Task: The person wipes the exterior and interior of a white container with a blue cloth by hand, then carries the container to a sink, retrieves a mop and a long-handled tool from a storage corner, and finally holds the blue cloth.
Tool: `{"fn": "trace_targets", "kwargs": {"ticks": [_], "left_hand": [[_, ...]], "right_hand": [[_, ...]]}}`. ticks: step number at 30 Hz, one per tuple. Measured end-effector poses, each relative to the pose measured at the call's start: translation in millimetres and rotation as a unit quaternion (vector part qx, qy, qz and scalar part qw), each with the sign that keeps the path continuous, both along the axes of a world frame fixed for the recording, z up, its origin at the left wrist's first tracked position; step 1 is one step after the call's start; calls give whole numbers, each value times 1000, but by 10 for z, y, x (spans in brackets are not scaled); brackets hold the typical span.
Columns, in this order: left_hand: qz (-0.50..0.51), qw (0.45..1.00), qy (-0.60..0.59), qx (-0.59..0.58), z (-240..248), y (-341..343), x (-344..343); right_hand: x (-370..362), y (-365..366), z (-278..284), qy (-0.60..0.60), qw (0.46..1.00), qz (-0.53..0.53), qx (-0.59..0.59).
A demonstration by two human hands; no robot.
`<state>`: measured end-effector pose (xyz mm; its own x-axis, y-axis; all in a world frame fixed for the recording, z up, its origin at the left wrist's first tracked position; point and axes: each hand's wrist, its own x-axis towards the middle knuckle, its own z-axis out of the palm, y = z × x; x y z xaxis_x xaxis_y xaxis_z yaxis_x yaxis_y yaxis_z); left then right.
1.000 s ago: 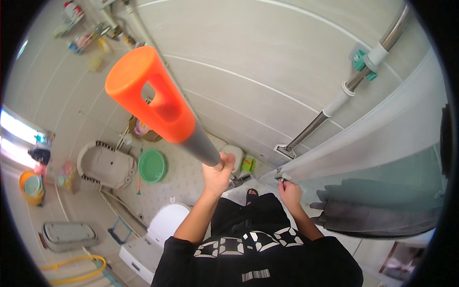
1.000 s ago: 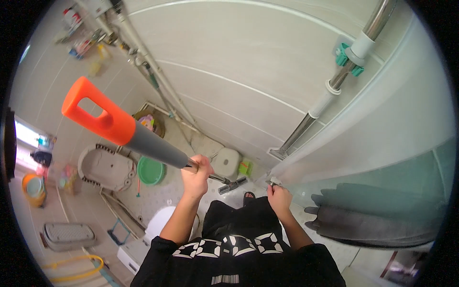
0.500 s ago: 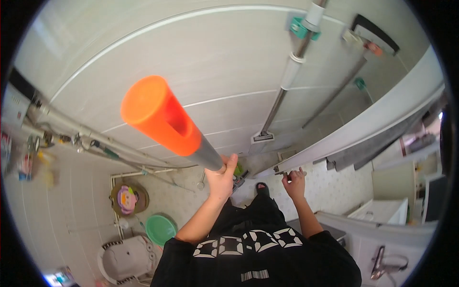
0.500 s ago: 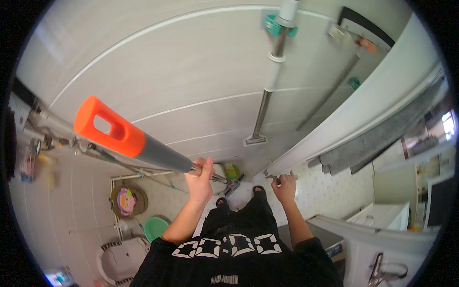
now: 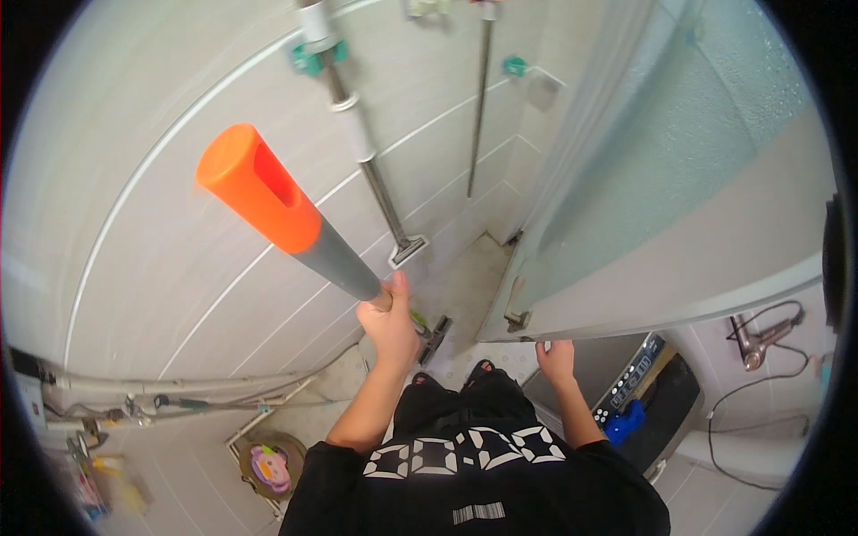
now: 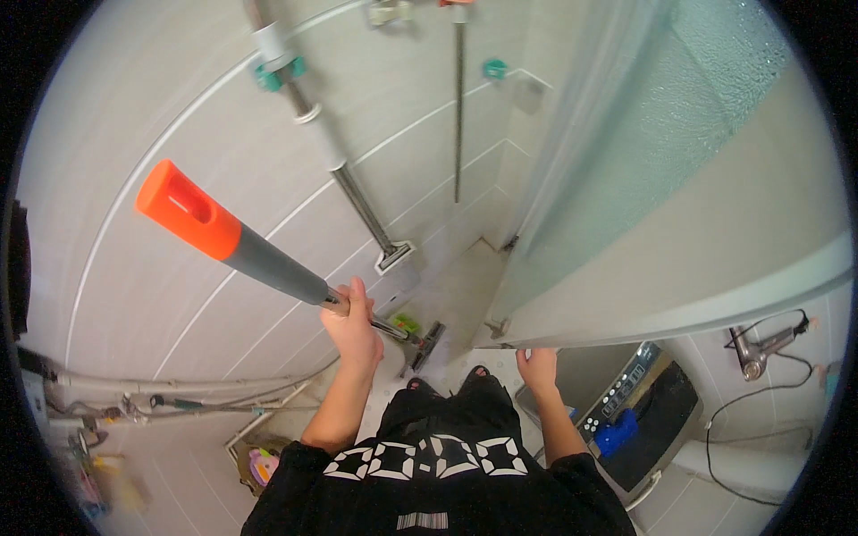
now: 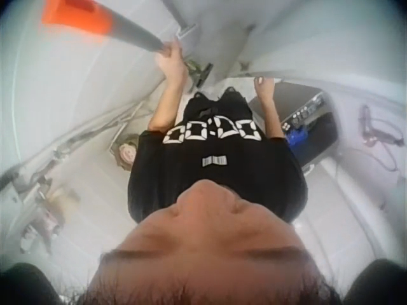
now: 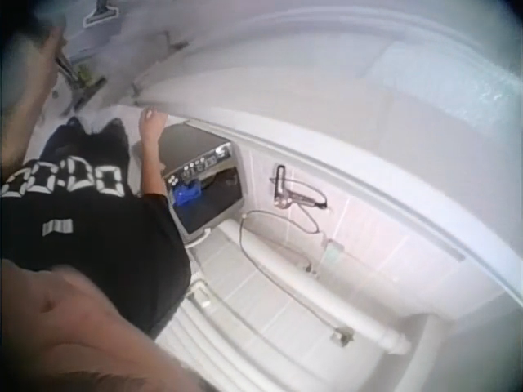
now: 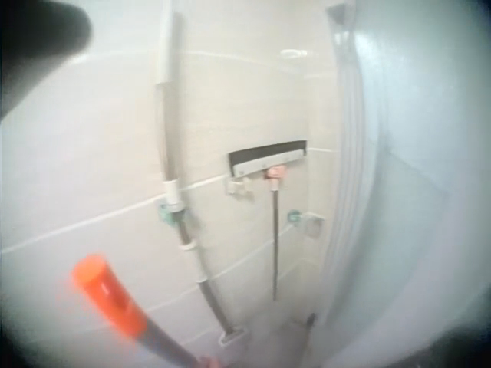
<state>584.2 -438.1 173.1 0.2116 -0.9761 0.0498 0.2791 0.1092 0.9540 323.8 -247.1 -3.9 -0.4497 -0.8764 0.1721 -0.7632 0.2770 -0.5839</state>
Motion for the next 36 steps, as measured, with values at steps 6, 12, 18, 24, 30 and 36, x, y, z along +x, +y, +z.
{"fn": "trace_targets", "kwargs": {"ticks": [6,12,18,24,30,36], "left_hand": [[-54,998,-23,-8,-7,-209,-673],[-81,996,-15,-22,44,-552,-1282],[-88,995,4,-43,-76,-1160,-1989],[-115,993,-23,-22,-320,-1706,-2692],[-150,982,-112,-29,-796,-2261,-3299],[-190,971,-146,-12,-1307,-2819,-3641]], "right_hand": [[-391,464,-218,-113,982,-129,-79],[-832,941,-1138,24,993,-118,18],[-1241,1359,-1750,88,980,-155,92],[-1311,1268,-1438,113,967,-191,122],[-1286,1089,-1146,152,953,-206,163],[-1219,891,-798,287,914,-143,248]]}}
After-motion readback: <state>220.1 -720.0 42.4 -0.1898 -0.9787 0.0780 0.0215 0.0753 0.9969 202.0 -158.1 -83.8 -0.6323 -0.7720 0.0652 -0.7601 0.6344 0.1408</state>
